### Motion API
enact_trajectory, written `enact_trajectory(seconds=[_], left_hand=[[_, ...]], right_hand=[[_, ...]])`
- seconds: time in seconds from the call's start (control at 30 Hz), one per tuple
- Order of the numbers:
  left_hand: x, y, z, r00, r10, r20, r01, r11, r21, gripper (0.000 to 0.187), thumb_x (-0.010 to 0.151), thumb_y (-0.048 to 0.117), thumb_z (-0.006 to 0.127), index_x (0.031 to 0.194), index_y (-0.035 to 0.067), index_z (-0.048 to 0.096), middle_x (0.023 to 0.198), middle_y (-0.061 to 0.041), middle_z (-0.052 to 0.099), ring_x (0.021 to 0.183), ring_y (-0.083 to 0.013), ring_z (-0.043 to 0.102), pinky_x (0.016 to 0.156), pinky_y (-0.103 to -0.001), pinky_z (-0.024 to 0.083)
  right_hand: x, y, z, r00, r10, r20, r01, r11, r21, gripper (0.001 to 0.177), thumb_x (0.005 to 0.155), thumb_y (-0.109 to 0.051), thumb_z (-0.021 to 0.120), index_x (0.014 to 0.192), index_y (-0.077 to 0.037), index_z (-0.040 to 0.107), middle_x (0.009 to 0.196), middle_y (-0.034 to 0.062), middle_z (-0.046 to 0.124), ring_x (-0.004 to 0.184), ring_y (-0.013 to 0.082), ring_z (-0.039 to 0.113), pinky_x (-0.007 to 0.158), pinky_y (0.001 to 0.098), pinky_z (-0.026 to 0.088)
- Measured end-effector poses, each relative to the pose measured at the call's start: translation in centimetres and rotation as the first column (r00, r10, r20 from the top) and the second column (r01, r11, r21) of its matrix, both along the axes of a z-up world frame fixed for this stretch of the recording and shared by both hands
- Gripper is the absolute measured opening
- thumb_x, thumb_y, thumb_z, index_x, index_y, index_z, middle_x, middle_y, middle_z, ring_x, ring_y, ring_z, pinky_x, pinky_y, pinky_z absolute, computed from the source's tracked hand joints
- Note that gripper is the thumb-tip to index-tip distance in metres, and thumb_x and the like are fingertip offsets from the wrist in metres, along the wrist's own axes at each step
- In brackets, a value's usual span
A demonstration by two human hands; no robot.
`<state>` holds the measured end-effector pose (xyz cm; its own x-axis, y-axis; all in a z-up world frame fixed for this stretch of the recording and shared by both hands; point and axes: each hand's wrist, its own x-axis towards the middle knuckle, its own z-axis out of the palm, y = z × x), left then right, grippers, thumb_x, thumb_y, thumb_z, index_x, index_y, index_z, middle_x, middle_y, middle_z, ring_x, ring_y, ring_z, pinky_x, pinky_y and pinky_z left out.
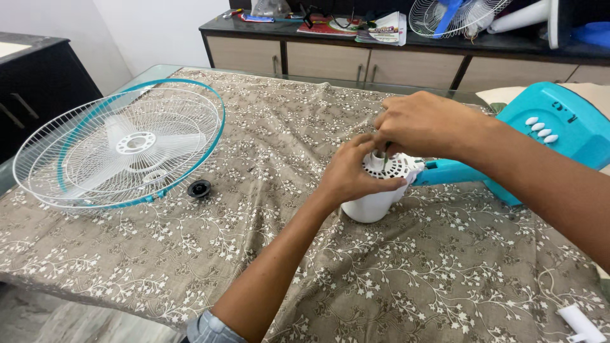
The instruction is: The person uses a screwdriver to loosen and remove screws from the rear motor housing of a disassembled electric fan. They repeatedly adjust the fan motor housing and manipulate the screwdriver to access the fasteners.
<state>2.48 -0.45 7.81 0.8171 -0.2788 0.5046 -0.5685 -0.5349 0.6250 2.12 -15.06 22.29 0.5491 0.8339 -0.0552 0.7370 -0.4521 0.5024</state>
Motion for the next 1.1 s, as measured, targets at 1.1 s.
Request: enact_trajectory(seconds=[1.1], left_hand=[[0.7, 0.3, -0.8, 0.997, 0.076, 0.034, -0.079, 0.992, 0.098, 0.097, 0.061, 0.067, 0.080, 0.141, 0.014, 0.063, 0.147, -0.019, 0.051, 0.137, -0.0403, 0.048, 0.108, -0.052, 0.043]], right_hand=[[-0.2, -1.1, -0.4, 0.989, -0.099, -0.107, 0.103, 0.994, 0.034, 0.026, 0.079, -0.026, 0.078, 0.106, -0.022, 0.078, 0.090, 0.0037, 0.072, 0.094, 0.0266, 0.070, 0.081, 0.0446, 0.056]])
